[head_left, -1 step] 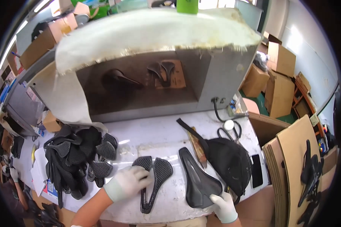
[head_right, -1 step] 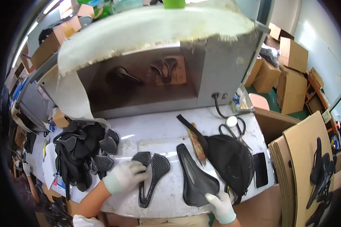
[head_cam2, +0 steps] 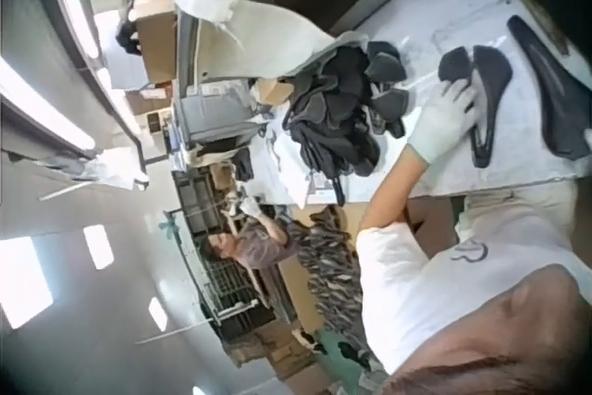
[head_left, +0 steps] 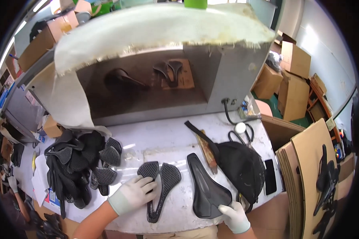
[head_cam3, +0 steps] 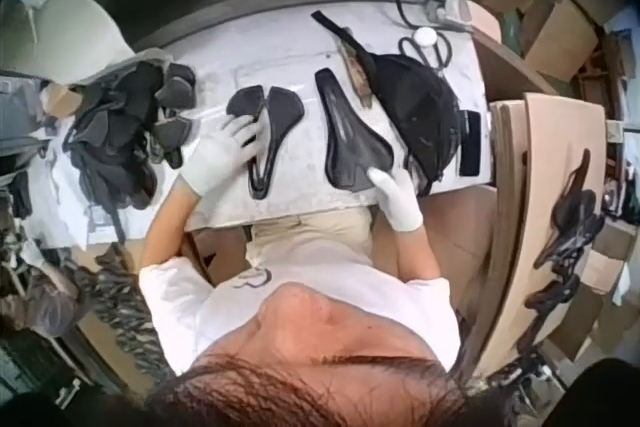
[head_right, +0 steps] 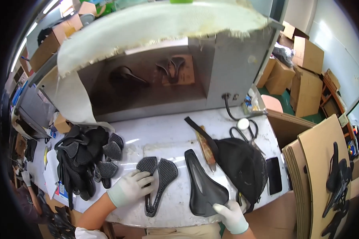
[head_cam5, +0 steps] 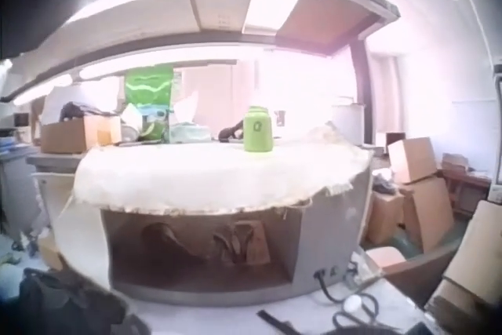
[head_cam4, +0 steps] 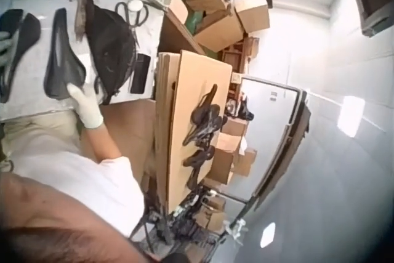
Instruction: The recorder is seen inspecting and handling bicycle saddle components at a workstation.
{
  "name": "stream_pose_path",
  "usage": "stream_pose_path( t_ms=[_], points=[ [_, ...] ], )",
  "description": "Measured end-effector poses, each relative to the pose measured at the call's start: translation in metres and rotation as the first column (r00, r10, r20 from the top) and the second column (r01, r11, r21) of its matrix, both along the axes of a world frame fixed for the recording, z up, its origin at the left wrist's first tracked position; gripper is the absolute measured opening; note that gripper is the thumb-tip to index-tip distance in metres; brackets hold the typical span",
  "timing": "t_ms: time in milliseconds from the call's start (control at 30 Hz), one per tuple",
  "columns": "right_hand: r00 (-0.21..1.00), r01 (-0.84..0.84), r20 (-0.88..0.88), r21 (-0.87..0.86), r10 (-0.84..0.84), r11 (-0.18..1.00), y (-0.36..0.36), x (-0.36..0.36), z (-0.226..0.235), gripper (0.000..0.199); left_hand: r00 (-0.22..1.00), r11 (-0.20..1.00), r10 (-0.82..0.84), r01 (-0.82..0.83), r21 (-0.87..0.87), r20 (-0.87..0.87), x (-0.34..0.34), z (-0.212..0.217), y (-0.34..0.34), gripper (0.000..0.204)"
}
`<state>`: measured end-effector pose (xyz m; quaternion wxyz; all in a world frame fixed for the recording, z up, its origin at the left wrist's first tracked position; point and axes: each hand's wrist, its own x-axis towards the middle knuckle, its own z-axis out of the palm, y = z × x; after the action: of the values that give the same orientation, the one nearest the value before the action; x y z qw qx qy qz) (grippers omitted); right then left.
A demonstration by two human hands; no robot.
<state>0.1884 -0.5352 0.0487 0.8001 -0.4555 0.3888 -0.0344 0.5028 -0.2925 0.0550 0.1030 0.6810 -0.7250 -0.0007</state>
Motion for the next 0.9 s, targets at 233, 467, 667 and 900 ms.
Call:
stream_pose_path(
  t_ms=[233,467,667,900],
  points=[
    [0.978,-0.204,0.106,0.295,0.180,0.933,0.020,-0.014,-0.020,0.026,0.950,0.966,0.244,-0.255,-0.032,-0.197,-0.021,-0.003,0.051,0.034],
    [0.921,-0.375,0.113,0.514,0.373,0.771,0.106,-0.013,-0.036,0.027,0.260,0.191,0.439,-0.962,-0.193,-0.860,-0.098,-0.014,0.075,0.050],
    [0.431,-0.641,0.189,-0.624,0.882,0.447,0.050,0.026,0.013,0.022,0.691,0.544,0.605,-0.722,-0.427,-0.397,-0.109,0.031,0.076,0.090],
    [0.906,0.055,0.259,-0.856,0.335,0.514,0.077,0.064,0.012,0.071,0.806,0.794,0.233,-0.481,-0.372,-0.544,-0.129,0.092,0.000,0.035]
  ],
)
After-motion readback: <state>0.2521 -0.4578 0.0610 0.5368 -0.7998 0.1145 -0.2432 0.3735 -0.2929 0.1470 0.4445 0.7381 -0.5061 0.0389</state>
